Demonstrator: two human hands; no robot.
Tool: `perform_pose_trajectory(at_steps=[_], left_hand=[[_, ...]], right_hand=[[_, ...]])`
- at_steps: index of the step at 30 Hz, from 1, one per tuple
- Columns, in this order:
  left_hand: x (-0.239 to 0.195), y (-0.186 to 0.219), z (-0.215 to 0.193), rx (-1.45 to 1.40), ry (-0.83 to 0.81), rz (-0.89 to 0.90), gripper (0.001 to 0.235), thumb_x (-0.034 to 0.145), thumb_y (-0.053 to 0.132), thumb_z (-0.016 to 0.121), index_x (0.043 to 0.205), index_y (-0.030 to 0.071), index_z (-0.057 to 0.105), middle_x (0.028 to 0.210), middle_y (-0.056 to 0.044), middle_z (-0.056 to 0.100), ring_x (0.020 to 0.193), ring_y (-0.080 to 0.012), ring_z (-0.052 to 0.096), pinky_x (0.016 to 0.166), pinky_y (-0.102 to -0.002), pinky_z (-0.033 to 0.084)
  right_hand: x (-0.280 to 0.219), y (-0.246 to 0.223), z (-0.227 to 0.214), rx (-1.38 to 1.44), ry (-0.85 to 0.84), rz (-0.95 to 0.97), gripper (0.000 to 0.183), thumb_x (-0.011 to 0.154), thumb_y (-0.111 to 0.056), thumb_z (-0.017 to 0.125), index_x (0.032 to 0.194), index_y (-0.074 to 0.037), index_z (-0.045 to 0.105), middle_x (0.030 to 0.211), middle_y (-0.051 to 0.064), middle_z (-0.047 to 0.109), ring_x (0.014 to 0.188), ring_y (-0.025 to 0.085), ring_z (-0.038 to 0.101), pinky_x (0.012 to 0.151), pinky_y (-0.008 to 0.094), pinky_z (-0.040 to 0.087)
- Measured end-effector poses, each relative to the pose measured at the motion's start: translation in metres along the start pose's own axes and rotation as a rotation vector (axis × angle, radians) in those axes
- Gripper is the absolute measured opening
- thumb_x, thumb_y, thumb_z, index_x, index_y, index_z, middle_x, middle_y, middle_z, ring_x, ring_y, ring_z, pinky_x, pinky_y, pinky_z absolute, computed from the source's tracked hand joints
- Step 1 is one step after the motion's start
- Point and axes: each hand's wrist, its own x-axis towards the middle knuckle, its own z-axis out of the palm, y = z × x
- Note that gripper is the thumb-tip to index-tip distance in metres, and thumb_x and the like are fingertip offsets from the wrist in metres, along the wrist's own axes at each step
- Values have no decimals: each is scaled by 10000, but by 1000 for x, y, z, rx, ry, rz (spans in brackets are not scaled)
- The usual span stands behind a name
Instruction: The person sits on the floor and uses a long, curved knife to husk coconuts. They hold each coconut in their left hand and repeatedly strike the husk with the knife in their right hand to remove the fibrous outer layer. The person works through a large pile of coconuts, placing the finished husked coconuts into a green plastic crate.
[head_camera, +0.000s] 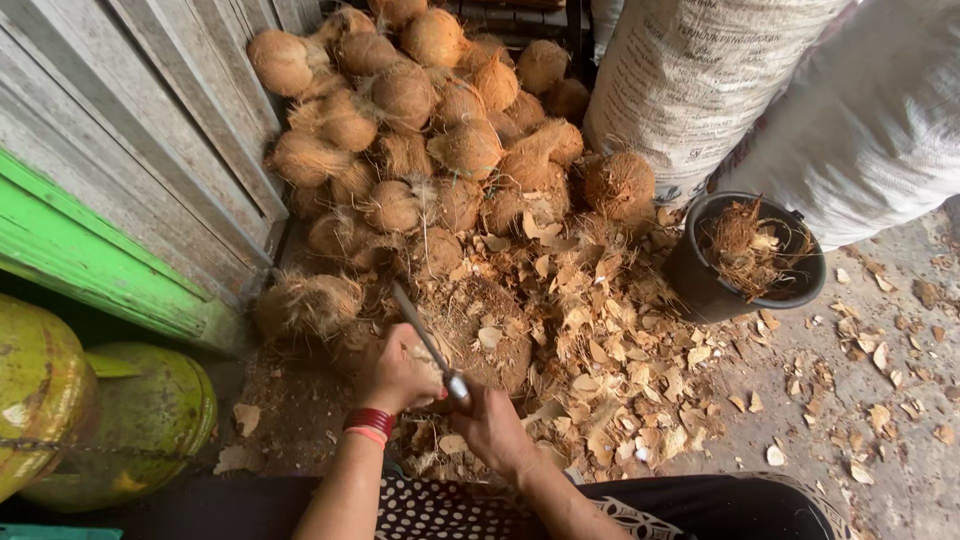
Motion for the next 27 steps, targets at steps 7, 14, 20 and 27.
perform_pose_trajectory(at_steps=[7, 14, 20, 27], left_hand=[[-4, 20, 0, 224, -21, -181, 1092, 485, 233, 979, 1395, 250, 376, 1317, -147, 422, 1155, -351, 548, 892, -489, 601], [-5, -2, 6, -58, 29, -18, 1089, 412, 212, 986, 1327, 268, 398, 1288, -101, 467, 1209, -306, 535, 1041, -501, 497], [10, -3, 36, -254, 151, 24, 1155, 390, 314, 1024, 1335, 230, 365, 1274, -104, 484, 1221, -317, 519, 1053, -498, 493], [-1, 12, 41, -200, 117, -174, 1291, 348, 163, 1012, 1407, 303, 287, 1421, -140, 321, 1288, -365, 470, 1054, -512, 513]], right_hand=[[15, 44, 19, -122, 104, 148, 210, 943, -54, 532, 1127, 21, 601, 791, 169, 709, 572, 179, 647, 498, 346, 560], [22, 51, -10, 161, 61, 486, 135, 941, -46, 612, 1039, 40, 648, 824, 120, 661, 590, 149, 571, 501, 303, 519], [-12, -7, -9, 31, 129, 139, 164, 938, -20, 567, 1102, -30, 579, 737, 118, 638, 559, 146, 558, 498, 288, 506], [13, 62, 5, 901, 70, 650, 185, 1046, -96, 472, 1162, 35, 532, 802, 145, 570, 537, 126, 490, 445, 274, 485]])
